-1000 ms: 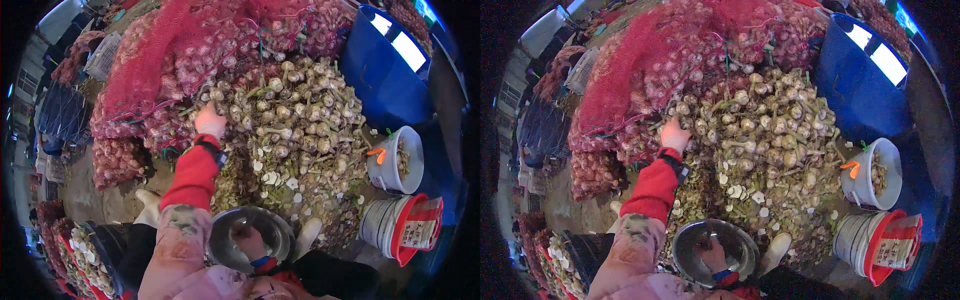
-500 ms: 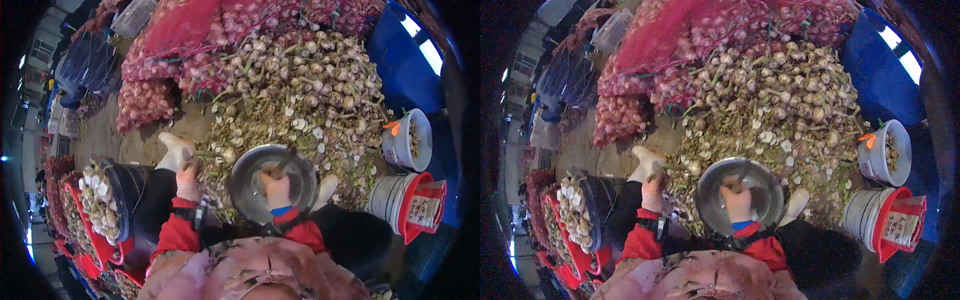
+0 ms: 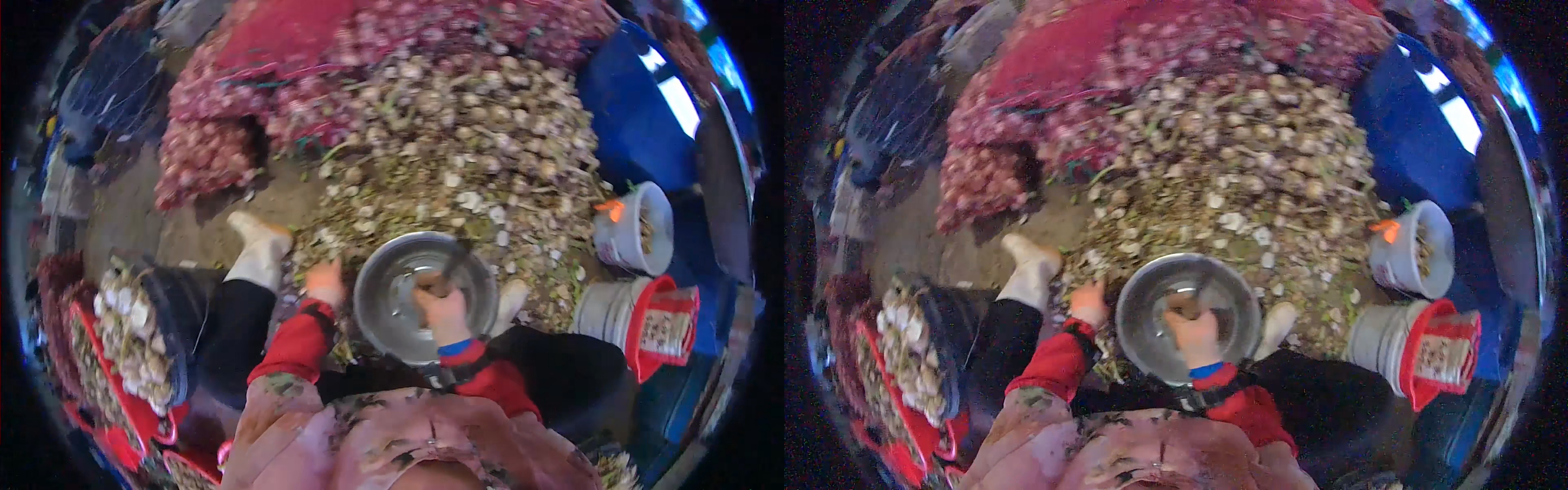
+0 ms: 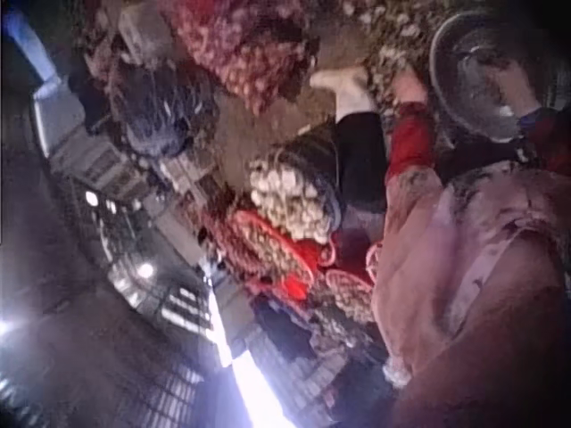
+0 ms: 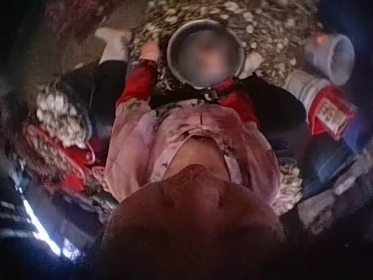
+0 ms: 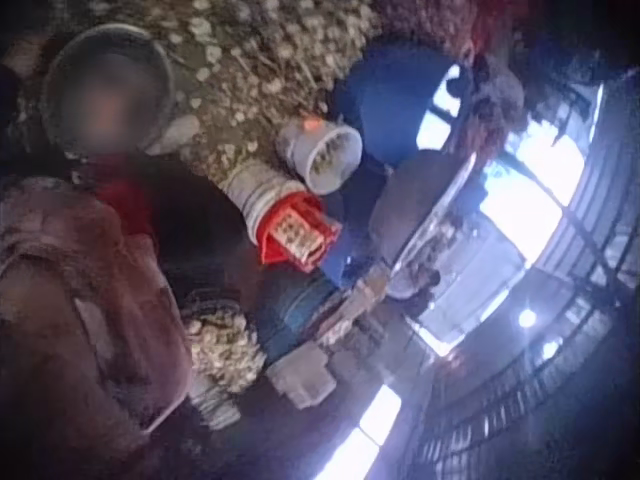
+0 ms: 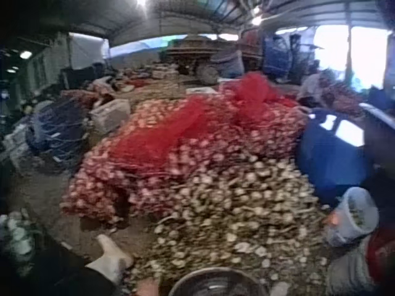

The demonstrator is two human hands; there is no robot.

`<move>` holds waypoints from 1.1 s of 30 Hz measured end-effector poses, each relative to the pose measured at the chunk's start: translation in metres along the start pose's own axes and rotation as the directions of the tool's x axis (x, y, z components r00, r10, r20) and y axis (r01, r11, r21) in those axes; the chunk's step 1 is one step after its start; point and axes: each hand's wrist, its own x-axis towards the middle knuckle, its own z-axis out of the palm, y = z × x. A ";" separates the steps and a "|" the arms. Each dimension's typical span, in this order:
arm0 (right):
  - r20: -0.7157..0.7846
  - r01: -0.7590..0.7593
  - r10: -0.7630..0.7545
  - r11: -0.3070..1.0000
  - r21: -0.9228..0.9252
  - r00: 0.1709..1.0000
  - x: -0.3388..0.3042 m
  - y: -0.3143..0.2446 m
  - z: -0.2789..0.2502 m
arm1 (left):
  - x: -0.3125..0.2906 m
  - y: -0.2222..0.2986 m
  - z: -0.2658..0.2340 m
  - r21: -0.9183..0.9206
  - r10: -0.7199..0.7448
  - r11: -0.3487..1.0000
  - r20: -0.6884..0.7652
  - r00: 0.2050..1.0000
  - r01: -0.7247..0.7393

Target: The person trims garlic bulbs one at a time using a knife, tossing the trimmed bulbs into a bucket. After filling a bowl with trimmed garlic, the person empties the bowl into the bucket and resumes trimming more garlic bulbs.

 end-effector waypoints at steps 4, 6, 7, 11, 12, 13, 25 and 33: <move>0.138 0.062 -0.051 0.995 -0.081 0.989 -0.003 0.000 0.020 | 0.016 -0.005 -0.012 -0.004 -0.033 0.999 0.018 0.999 0.033; 0.143 0.044 -0.037 0.998 -0.048 0.989 0.001 0.003 0.020 | 0.020 -0.002 -0.025 -0.028 -0.068 0.997 0.016 0.998 0.068; 0.172 0.009 -0.006 1.000 -0.018 0.985 0.006 0.009 0.015 | 0.011 0.012 -0.047 -0.180 -0.038 0.983 -0.114 0.993 0.017; 0.259 0.011 0.022 0.992 -0.125 0.966 -0.001 0.001 0.025 | -0.022 -0.013 -0.062 -0.890 -0.103 0.448 -0.151 0.983 -0.090; 0.291 0.013 0.024 0.992 -0.122 0.956 -0.002 0.006 0.030 | -0.032 -0.021 -0.060 -0.992 -0.082 0.016 -0.124 0.989 -0.123; 0.234 0.220 -0.155 0.934 -0.283 0.960 0.000 0.015 0.035 | -0.044 -0.021 -0.064 -0.984 -0.056 0.030 -0.178 0.982 -0.176; 0.652 0.696 -0.266 0.402 -0.595 0.710 -0.059 -0.027 0.061 | -0.165 0.012 -0.128 -0.742 -0.037 0.624 -0.341 0.939 -0.245; 0.679 0.726 -0.262 0.314 -0.612 0.686 -0.053 -0.009 0.064 | -0.180 0.013 -0.098 -0.871 -0.157 0.424 -0.340 0.927 -0.248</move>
